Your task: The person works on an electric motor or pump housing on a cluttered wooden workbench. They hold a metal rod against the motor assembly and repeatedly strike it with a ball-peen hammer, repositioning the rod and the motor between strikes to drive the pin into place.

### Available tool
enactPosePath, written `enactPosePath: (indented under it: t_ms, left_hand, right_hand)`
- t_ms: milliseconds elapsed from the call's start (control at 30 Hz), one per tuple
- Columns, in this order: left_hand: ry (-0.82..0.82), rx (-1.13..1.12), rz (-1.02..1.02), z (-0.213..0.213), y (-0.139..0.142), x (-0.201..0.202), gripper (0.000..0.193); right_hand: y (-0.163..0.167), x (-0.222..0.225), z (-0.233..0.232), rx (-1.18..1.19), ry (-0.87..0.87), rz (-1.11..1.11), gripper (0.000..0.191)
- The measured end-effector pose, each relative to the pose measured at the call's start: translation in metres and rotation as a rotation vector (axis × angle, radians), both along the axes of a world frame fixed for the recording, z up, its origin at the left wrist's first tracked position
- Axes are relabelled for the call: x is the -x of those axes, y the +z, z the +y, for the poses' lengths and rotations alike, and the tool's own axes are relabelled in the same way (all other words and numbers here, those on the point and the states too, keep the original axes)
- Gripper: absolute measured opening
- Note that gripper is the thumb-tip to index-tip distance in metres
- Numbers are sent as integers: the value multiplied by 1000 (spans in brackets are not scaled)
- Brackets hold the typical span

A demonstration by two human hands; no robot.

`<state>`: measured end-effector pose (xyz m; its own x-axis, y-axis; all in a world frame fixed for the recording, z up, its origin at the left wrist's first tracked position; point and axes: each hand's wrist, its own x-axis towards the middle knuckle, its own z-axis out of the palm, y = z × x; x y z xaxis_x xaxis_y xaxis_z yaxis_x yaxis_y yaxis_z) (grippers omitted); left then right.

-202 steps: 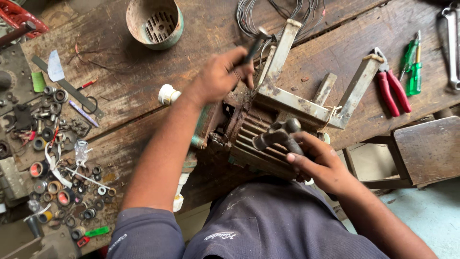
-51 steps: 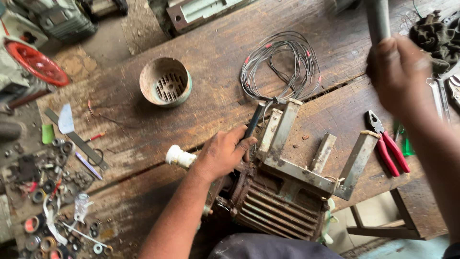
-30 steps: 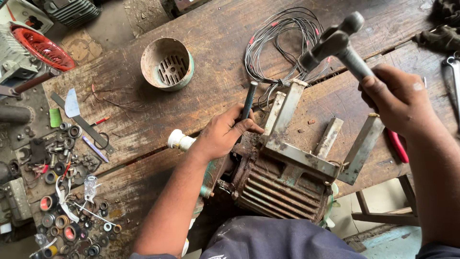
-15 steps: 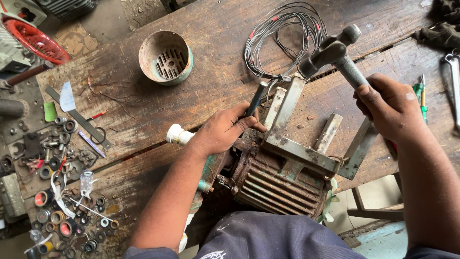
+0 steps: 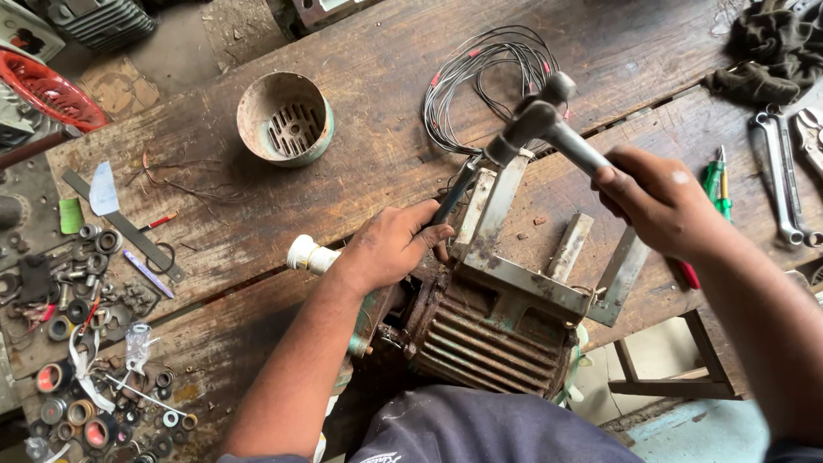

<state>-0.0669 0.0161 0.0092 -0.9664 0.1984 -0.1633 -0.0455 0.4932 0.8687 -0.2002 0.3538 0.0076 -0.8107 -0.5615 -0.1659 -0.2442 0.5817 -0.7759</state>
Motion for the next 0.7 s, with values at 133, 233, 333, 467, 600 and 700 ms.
enactPosePath:
  t_ms: [133,233,333,467,600,700]
  left_hand:
    - [-3,28,-21,0,1,1,32]
    - [-6,11,-19,-2,-1,2,33]
    - [8,21,-46,-1,-3,1,33]
    - [-51,317,-31,6,-7,-3,33]
    - [45,310,-29,1,-9,-4,36]
    - [33,0,12,-3,-13,-5,29]
  right_hand:
    - [1,25,1,-167,36,-27,33]
    - [15,39,-4,14,-157,-200,27]
    - [30,36,-18,463,-242,-170,33]
    - [28,16,-32,-11,169,112,37]
    - [34,45,3,311,97,340,49]
    - [9,56,34,576,-203,44,52]
